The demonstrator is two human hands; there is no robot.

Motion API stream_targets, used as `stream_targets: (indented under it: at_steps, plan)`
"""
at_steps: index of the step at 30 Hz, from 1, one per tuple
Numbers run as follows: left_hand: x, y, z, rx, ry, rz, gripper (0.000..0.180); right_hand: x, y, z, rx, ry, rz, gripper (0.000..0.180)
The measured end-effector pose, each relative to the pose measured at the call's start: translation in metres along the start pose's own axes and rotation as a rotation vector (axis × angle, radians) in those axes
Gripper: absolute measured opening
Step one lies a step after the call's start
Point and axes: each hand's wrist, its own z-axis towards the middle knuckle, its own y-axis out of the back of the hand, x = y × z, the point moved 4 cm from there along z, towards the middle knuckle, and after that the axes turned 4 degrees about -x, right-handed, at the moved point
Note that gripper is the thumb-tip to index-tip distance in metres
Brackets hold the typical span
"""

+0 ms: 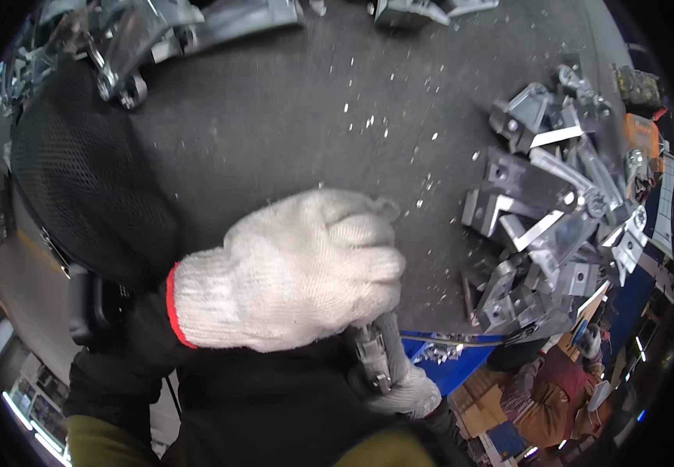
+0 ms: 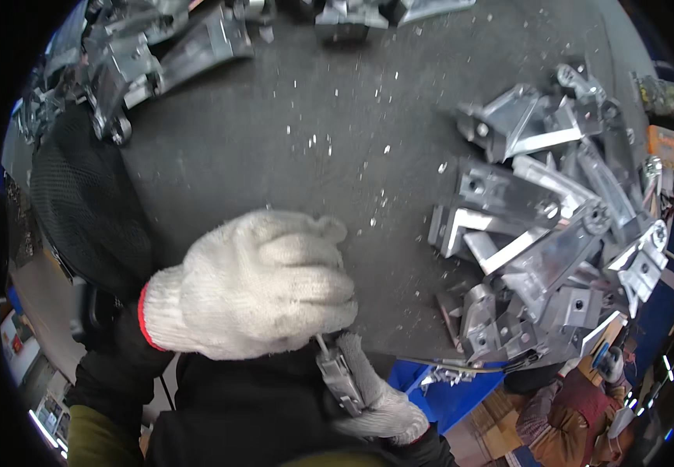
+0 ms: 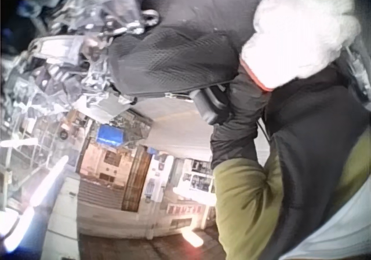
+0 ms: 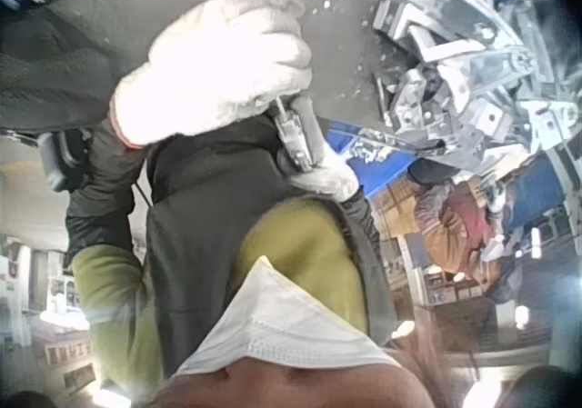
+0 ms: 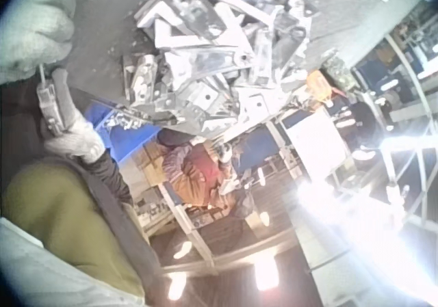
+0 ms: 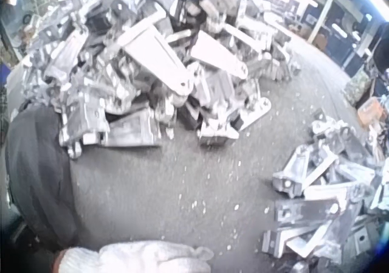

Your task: The person picks metal parts from a pile on a workbench, deburrs them with a handheld pneumatic tool, and stacks the finished parts into another pile.

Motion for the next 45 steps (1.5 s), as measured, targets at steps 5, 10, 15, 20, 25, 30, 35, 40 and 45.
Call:
stream_targets:
  at_steps: [5, 10, 15, 20, 25, 30, 35, 40, 45]
  plan:
    - [-0.001, 0.003, 0.0, 0.023, 0.079, -0.138, 0.043, -0.011, -0.017, 0.006, -0.011, -0.571, 0.391, 0.097]
    - [0.0, 0.005, 0.001, 0.045, 0.061, -0.149, 0.045, -0.009, -0.034, 0.005, -0.304, -0.431, 0.144, 0.074]
    - [-0.004, 0.006, 0.0, -0.001, 0.055, -0.156, 0.045, 0.025, -0.021, 0.003, -0.447, -0.33, -0.082, 0.062]
    - [-0.003, -0.001, -0.003, 0.007, 0.002, -0.155, 0.04, 0.045, -0.008, 0.025, -0.137, -0.501, -0.364, 0.052]
    - [-0.002, 0.002, 0.001, 0.023, -0.019, -0.139, 0.041, 0.04, -0.016, 0.01, -0.213, -0.553, -0.213, 0.075]
    - [-0.004, 0.004, -0.004, 0.036, -0.017, -0.111, 0.045, 0.01, -0.036, -0.004, -0.427, -0.361, -0.011, 0.094]
    - [-0.004, 0.005, -0.001, 0.029, -0.042, -0.117, 0.044, 0.037, -0.019, -0.003, -0.37, -0.432, -0.225, 0.091]
    - [-0.011, 0.012, -0.001, 0.045, -0.049, -0.149, 0.048, 0.057, -0.014, 0.0, -0.178, -0.661, -0.706, 0.077]
    - [-0.02, 0.019, 0.002, 0.019, -0.019, -0.016, 0.062, 0.037, -0.011, -0.023, -0.283, -0.525, -0.485, 0.081]
